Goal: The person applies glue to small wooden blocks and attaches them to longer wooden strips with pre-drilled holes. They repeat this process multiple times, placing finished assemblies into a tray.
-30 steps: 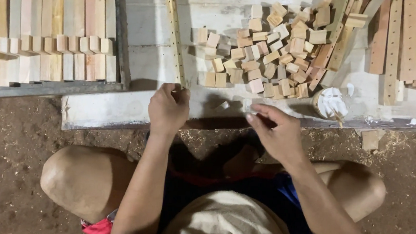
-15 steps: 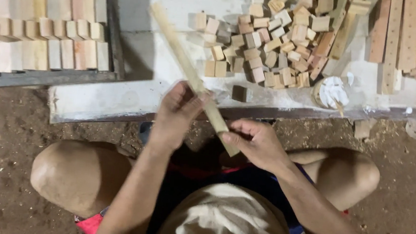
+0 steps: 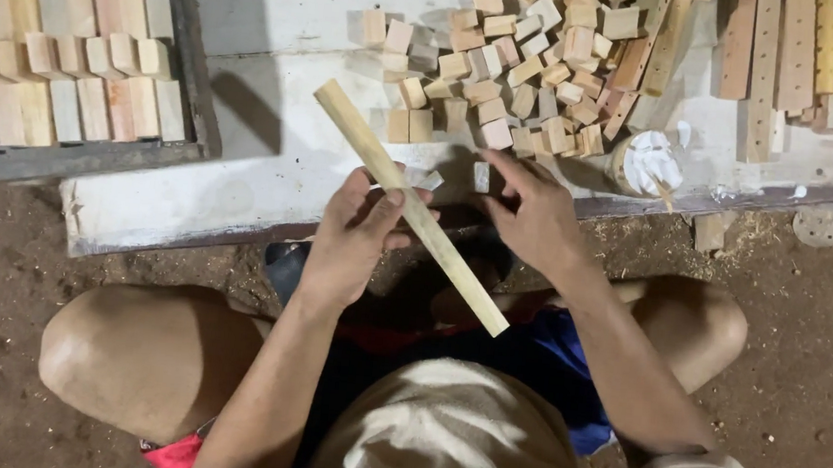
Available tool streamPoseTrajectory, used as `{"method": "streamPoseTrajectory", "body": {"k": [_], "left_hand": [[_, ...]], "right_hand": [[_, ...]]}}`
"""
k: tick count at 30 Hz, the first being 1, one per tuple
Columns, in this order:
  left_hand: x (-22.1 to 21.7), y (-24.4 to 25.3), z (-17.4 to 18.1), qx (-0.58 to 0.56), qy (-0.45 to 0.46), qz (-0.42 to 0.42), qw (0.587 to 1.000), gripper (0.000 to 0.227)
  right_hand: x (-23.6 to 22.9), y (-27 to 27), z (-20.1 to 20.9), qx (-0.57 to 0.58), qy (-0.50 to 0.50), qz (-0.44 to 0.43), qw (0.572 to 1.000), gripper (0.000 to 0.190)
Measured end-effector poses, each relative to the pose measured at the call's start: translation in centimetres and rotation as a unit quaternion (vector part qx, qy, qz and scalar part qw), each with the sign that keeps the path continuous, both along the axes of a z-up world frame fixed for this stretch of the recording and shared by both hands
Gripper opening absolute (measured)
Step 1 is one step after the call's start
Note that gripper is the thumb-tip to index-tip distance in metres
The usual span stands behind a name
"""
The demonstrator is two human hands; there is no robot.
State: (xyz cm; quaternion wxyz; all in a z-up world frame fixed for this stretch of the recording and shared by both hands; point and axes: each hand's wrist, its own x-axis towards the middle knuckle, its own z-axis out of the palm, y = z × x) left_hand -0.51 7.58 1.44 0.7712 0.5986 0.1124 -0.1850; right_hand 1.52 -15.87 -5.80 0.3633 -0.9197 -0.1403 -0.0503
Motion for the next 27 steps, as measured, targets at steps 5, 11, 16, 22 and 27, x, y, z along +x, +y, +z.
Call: {"method": "streamPoseTrajectory", "body": {"k": [5,11,16,22,27], "left_hand": [[0.0,0.1,-0.1,-0.015,-0.010,0.003,1.000,0.042],[1.6,-0.5,4.6,0.009,-0.048,-0.055,0.997,0.052],[2.0,-1.1,7.2,0.001,-0.067,-0.061,0.996,0.059],[1.2,-1.6,6.8,-0.051,-0.086,-0.044,0.994,0.056],[1.0,-1.8,4.5,-0.124,-0.091,0.003,0.988,0.042]], "right_hand": [[1.4,-0.3,0.7,0.163,0.106,-0.040,0.980,0.048],[1.4,0.8,5.9,0.353,0.156,-0.076,0.919,0.054],[1.5,1.1,7.7,0.380,0.129,-0.063,0.914,0.057],[1.6,2.1,10.1,0.396,0.123,-0.057,0.908,0.060],[1.7,3.7,13.3,0.285,0.079,-0.051,0.954,0.047]]}}
